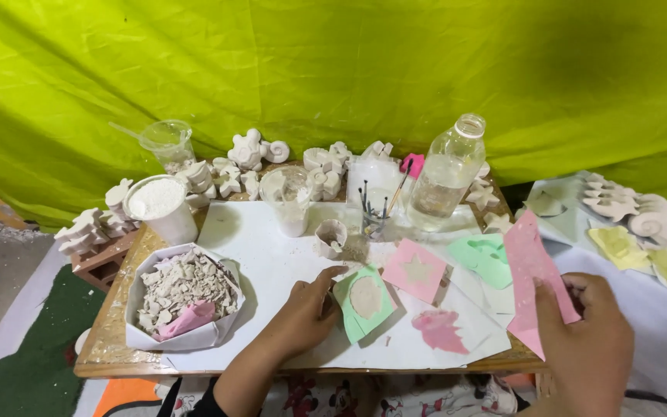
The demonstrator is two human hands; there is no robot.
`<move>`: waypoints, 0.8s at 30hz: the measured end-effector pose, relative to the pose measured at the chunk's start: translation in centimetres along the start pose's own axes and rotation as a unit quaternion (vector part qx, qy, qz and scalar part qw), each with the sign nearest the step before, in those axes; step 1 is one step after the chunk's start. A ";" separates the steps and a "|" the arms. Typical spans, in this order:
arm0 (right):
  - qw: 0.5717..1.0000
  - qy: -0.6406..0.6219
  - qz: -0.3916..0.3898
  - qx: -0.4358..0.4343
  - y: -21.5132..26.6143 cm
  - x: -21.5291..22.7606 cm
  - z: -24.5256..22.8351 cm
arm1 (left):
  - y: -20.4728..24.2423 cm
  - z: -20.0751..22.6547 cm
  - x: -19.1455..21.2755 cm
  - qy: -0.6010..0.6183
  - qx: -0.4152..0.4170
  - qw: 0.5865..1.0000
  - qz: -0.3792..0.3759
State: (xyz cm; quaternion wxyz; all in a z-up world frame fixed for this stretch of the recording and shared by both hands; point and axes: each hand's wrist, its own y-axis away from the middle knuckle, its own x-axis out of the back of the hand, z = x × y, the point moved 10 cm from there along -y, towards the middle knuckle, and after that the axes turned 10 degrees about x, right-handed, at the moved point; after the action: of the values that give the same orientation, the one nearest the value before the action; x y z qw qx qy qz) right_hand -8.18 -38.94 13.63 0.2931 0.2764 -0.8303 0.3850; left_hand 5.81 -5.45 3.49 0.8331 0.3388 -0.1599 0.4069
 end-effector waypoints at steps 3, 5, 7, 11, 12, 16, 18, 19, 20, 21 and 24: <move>0.962 0.023 -0.270 -0.024 2.5 -5.7 -3.1 | -0.5 -0.1 0.0 -0.007 -0.012 1.000 0.009; 0.948 0.002 -0.317 -0.014 3.3 -7.0 -5.1 | -0.5 0.3 0.2 -0.010 -0.003 1.000 0.007; 0.931 -0.018 -0.366 -0.008 4.6 -9.0 -5.2 | -0.3 0.0 -0.1 -0.014 0.009 1.000 0.001; 0.997 0.031 -0.048 0.053 2.6 -4.7 -5.4 | -1.2 0.0 0.0 -0.028 -0.037 0.998 0.033; 0.998 0.016 -0.059 0.005 3.1 -4.8 -5.0 | -1.3 -0.1 -0.2 -0.043 -0.062 0.996 0.047; 0.942 -0.124 -0.277 0.139 5.3 -8.1 -8.1 | -1.6 1.1 -0.5 -0.178 -0.238 0.941 0.164; 0.974 -0.029 -0.226 0.017 4.4 -5.8 -7.2 | -1.0 1.6 -0.2 -0.200 -0.272 0.919 0.205; 0.974 -0.030 -0.226 0.019 4.2 -6.8 -6.0 | -0.9 1.7 0.0 -0.200 -0.272 0.918 0.208; 0.993 0.043 -0.112 0.010 3.4 -5.3 -4.2 | -0.5 1.9 0.1 -0.194 -0.284 0.914 0.217; 0.993 0.115 0.003 0.000 3.1 -3.6 -2.8 | -0.2 2.1 0.3 -0.189 -0.296 0.909 0.225; 0.987 -0.096 -0.075 0.101 3.6 -5.0 -5.7 | -0.3 2.0 0.4 -0.182 -0.285 0.913 0.226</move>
State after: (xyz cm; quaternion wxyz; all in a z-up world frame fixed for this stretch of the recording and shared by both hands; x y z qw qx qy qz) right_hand -5.68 -31.20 11.45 0.2108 0.4020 -0.7884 0.4153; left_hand 6.32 -6.76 5.03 0.7366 0.1098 -0.4905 0.4526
